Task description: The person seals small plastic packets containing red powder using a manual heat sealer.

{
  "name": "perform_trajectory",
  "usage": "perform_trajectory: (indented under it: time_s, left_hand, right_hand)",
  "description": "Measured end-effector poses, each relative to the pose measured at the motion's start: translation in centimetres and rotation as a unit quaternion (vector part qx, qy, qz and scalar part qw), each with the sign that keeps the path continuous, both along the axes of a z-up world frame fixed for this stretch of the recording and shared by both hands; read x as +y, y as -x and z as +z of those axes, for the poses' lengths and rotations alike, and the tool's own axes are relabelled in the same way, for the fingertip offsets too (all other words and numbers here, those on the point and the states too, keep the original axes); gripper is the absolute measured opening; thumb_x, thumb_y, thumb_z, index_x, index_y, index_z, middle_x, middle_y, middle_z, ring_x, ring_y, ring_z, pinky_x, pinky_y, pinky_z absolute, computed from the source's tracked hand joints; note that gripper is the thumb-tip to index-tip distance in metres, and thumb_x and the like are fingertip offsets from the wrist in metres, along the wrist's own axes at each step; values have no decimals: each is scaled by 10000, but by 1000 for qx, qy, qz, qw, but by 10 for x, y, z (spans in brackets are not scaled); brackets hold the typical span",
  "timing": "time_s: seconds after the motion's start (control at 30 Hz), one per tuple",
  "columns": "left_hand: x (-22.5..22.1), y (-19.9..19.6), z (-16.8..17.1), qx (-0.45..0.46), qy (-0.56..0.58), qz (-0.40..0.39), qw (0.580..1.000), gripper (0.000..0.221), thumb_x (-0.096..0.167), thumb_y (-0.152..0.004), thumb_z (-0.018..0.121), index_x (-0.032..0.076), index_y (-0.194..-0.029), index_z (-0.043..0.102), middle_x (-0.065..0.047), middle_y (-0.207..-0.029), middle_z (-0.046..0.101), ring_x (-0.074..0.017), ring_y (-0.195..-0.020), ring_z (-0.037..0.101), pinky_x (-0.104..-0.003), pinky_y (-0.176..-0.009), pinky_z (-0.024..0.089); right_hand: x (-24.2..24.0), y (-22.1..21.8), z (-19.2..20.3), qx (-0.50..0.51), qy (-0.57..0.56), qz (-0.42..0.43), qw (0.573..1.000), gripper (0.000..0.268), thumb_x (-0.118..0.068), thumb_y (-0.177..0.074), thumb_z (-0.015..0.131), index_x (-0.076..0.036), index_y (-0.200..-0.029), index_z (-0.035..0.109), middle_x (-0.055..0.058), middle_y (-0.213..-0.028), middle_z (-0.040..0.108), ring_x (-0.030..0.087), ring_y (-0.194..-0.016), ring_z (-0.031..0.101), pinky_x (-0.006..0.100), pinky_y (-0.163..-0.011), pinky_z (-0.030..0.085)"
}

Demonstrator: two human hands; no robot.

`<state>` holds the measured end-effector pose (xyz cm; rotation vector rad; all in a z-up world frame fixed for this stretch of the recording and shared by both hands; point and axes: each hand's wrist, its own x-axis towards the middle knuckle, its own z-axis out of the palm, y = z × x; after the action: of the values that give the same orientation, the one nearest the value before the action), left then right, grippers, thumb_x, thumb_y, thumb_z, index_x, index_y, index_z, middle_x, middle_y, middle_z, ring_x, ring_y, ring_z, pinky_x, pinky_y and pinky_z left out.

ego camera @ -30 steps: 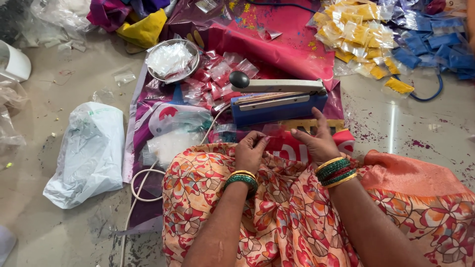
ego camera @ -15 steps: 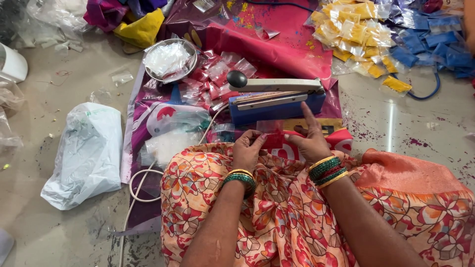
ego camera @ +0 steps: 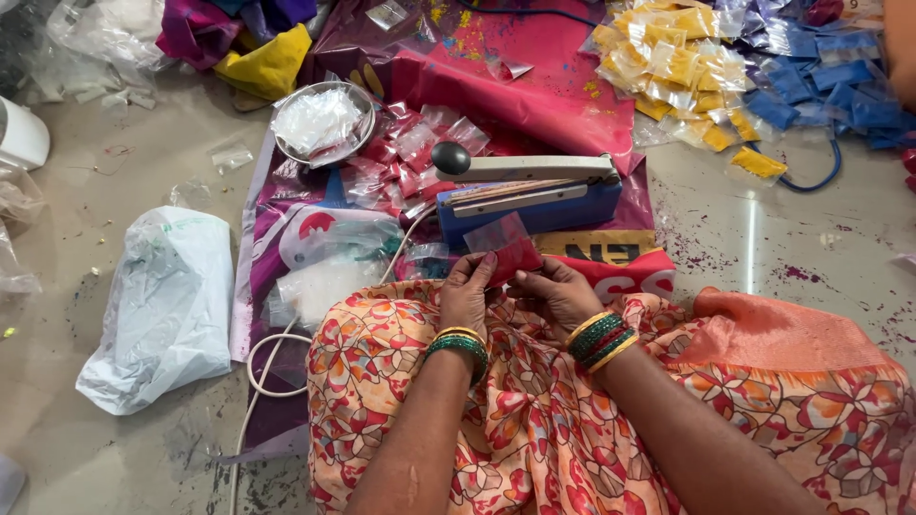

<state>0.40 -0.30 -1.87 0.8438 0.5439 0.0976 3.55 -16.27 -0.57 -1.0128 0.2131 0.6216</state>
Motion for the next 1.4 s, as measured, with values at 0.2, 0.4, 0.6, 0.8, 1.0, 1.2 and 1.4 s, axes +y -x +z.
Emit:
perform_trajectory:
  time_s: [0.2, 0.4, 0.6, 0.8, 1.0, 1.2, 1.4]
  left_hand:
    - [-5, -3, -9, -63, 43, 41, 996, 179, 166, -912, 783, 51, -1029, 713, -70, -990, 779, -168, -872, 733, -297, -774, 610]
    - [8, -7, 35, -8, -182, 145, 973, 236, 204, -914, 755, 127, -1110, 647, -39, -1029, 725, -128, -917, 687, -282, -768, 584]
    - [43, -51, 81, -113, -600, 241, 754, 197, 165, -972, 750, 139, -1153, 676, -18, -1083, 726, -219, -1028, 611, -354, -951, 484]
    - [59, -121, 143, -143, -723, 134, 662, 264, 277, -955, 757, 144, -1166, 673, -15, -1162, 747, -204, -1161, 625, -408, -1094, 403]
    - [61, -164, 114, -37, -840, -22, 541, 596, 621, -975, 544, 128, -1305, 600, -117, -1437, 583, -297, -1432, 395, -553, -1151, 204]
    - [68, -165, 83, 50, -836, -86, 539, 727, 680, -987, 400, 119, -1439, 496, -114, -1533, 478, -274, -1474, 321, -556, -1184, 134]
    - [68, -162, 72, 60, -843, -75, 530, 653, 617, -1025, 424, 122, -1440, 517, -115, -1561, 481, -278, -1509, 336, -534, -1225, 153]
  right_hand:
    - [15, -2, 2, 1, -42, -38, 998, 247, -125, -966, 673, -71, -1207, 654, 63, -1048, 742, 207, -884, 744, 378, -743, 658]
    - [8, -36, 1, 17, -26, -21, 999, 217, -151, -1009, 570, -80, -1212, 601, 138, -1059, 742, 285, -833, 766, 439, -656, 645]
    - [7, -65, 2, 9, 9, -28, 1000, 241, -46, -996, 553, -61, -1234, 585, 184, -1120, 734, 337, -912, 765, 399, -706, 659]
    - [20, -63, 3, 42, -57, -92, 993, 283, 13, -969, 551, -43, -1247, 549, 200, -1199, 689, 374, -1011, 743, 400, -797, 676]
    - [29, -76, 4, 35, -67, -133, 988, 343, 19, -990, 536, -34, -1307, 416, 248, -1226, 653, 391, -1040, 729, 408, -830, 671]
    - [37, -82, -2, 47, -72, -151, 985, 312, 36, -978, 526, -37, -1263, 421, 223, -1208, 665, 393, -1054, 725, 437, -843, 669]
    - [37, -84, -12, 29, -78, -144, 986, 325, 34, -985, 537, -22, -1286, 429, 234, -1221, 667, 388, -1057, 732, 442, -866, 668]
